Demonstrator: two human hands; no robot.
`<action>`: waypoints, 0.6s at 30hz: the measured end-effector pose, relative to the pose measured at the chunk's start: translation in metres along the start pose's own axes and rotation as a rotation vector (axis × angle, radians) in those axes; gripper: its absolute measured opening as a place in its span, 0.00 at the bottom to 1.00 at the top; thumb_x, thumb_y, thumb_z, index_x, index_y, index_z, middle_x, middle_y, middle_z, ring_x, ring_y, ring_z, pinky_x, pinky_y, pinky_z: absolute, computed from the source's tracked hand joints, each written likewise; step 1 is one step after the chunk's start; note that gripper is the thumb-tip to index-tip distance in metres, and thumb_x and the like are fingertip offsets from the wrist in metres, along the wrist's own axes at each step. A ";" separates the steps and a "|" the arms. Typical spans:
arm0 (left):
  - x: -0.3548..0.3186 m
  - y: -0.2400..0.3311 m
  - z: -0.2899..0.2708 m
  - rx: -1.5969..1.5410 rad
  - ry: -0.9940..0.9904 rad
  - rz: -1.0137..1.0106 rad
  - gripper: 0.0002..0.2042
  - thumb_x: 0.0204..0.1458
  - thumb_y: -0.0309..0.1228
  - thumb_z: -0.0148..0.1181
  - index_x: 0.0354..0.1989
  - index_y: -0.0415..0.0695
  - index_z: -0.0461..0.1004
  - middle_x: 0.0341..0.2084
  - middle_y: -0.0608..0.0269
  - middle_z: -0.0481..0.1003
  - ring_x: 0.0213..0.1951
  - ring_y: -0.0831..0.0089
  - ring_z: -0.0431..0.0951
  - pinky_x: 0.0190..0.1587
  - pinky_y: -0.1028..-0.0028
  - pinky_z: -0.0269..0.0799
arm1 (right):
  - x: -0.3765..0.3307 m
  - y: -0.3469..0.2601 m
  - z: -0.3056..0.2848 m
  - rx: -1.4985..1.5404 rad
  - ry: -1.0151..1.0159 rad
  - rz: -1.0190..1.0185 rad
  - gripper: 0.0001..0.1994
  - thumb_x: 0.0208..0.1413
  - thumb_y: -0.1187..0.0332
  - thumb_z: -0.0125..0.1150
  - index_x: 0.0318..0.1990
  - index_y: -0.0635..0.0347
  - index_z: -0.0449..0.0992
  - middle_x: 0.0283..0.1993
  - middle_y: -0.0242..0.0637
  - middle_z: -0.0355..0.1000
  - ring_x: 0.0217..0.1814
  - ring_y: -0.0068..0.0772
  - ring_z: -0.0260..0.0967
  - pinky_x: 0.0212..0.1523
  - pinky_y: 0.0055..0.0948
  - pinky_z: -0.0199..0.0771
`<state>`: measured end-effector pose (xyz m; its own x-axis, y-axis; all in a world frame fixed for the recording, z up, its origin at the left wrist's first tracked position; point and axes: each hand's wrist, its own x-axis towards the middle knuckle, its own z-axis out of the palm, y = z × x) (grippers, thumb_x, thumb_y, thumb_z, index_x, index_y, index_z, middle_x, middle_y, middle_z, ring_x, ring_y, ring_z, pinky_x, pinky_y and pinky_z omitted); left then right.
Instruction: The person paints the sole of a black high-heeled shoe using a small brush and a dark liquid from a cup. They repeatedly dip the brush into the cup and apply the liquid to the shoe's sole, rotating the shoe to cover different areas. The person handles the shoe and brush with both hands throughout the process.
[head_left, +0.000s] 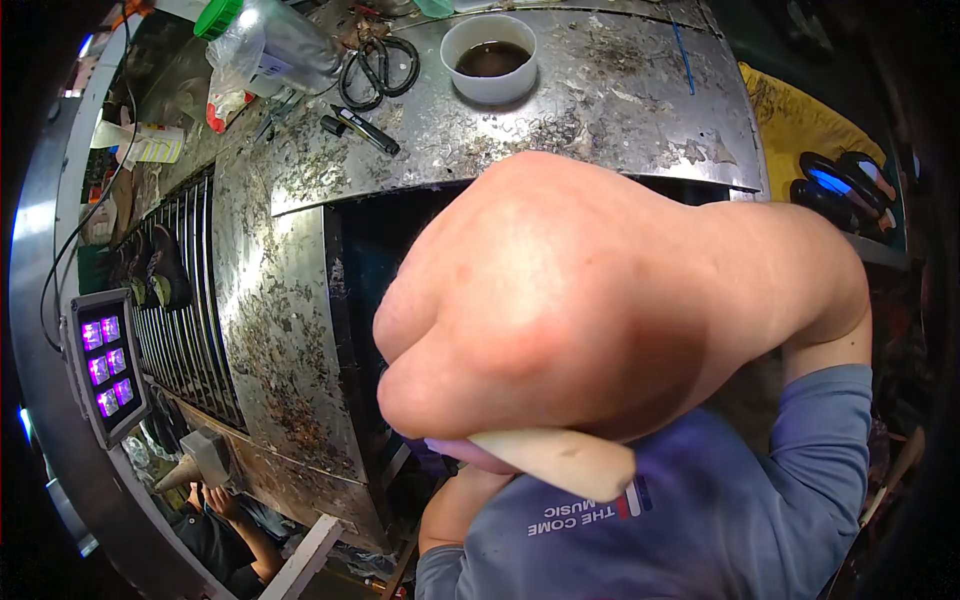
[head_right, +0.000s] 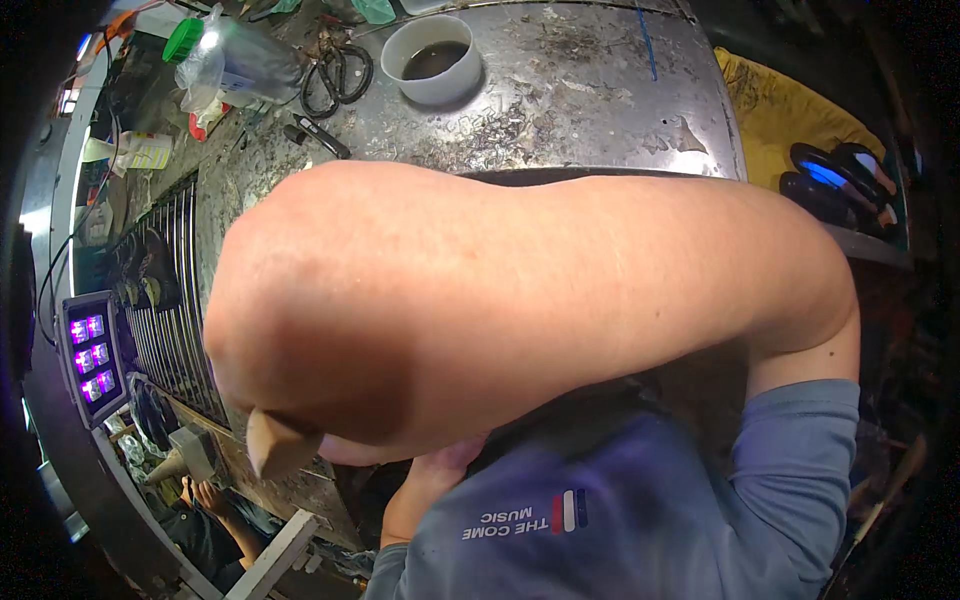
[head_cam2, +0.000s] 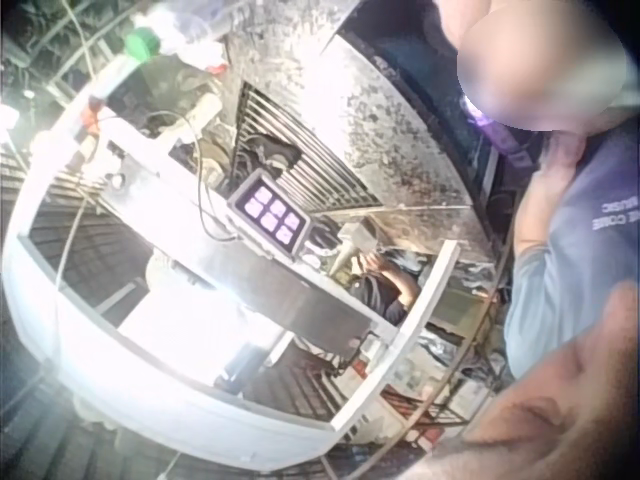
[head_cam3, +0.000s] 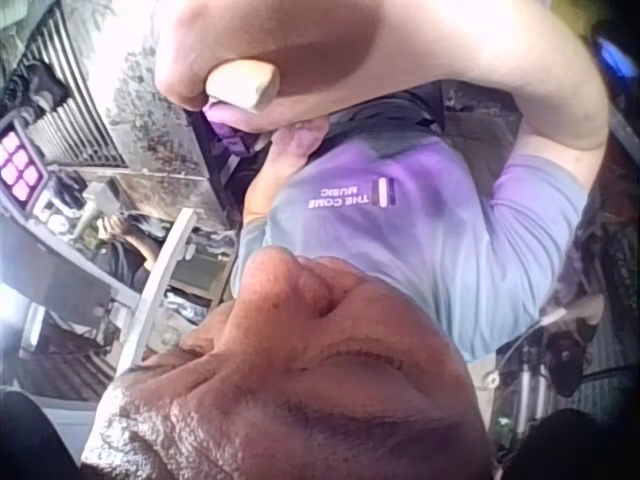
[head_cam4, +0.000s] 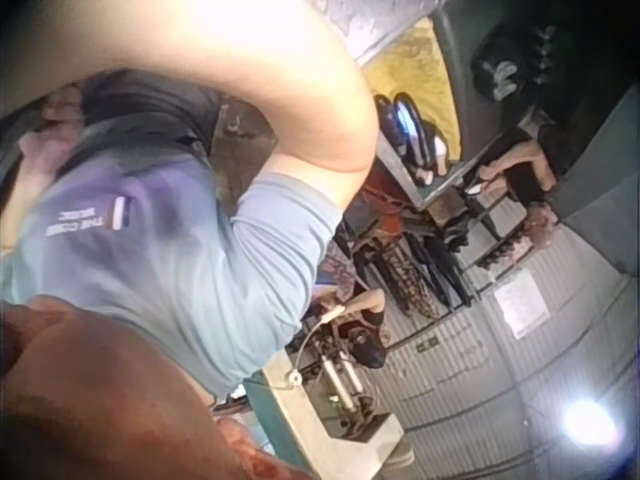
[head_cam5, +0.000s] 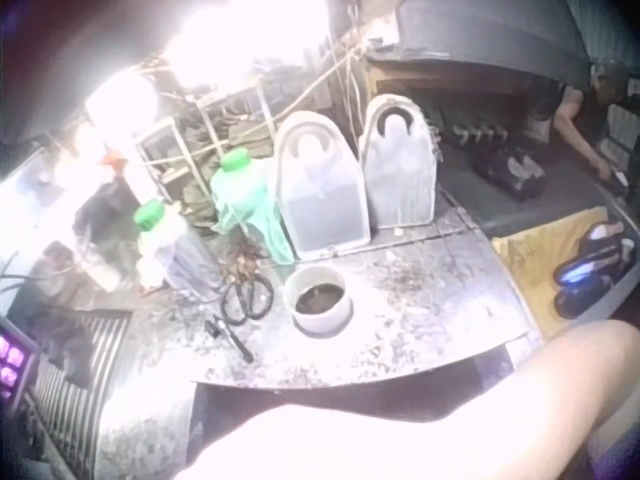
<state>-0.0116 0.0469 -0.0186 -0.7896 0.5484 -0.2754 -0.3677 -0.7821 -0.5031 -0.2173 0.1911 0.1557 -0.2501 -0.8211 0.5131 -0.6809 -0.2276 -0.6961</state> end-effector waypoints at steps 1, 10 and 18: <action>0.001 0.000 -0.001 -0.015 -0.015 -0.017 0.14 0.67 0.34 0.53 0.52 0.36 0.72 0.32 0.54 0.82 0.29 0.68 0.84 0.25 0.74 0.81 | 0.002 -0.003 -0.002 -0.008 -0.018 0.039 0.08 0.42 0.68 0.68 0.20 0.58 0.74 0.21 0.41 0.70 0.26 0.50 0.72 0.26 0.42 0.72; 0.012 -0.005 -0.010 -0.137 -0.207 -0.184 0.13 0.68 0.33 0.52 0.52 0.35 0.72 0.31 0.53 0.82 0.29 0.67 0.85 0.25 0.73 0.81 | 0.002 0.005 -0.014 0.170 -0.167 0.056 0.09 0.45 0.67 0.66 0.23 0.63 0.76 0.22 0.48 0.71 0.26 0.55 0.71 0.27 0.43 0.74; 0.019 -0.010 -0.015 -0.217 -0.399 -0.332 0.13 0.68 0.33 0.51 0.52 0.35 0.71 0.31 0.52 0.82 0.29 0.66 0.85 0.25 0.73 0.81 | -0.010 0.013 0.013 0.227 0.070 -0.012 0.11 0.47 0.71 0.67 0.22 0.58 0.69 0.22 0.36 0.65 0.24 0.46 0.68 0.22 0.41 0.66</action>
<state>-0.0158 0.0698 -0.0309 -0.7887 0.5674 0.2367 -0.5520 -0.4843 -0.6788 -0.2150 0.1893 0.1350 -0.2954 -0.7811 0.5502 -0.5137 -0.3557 -0.7807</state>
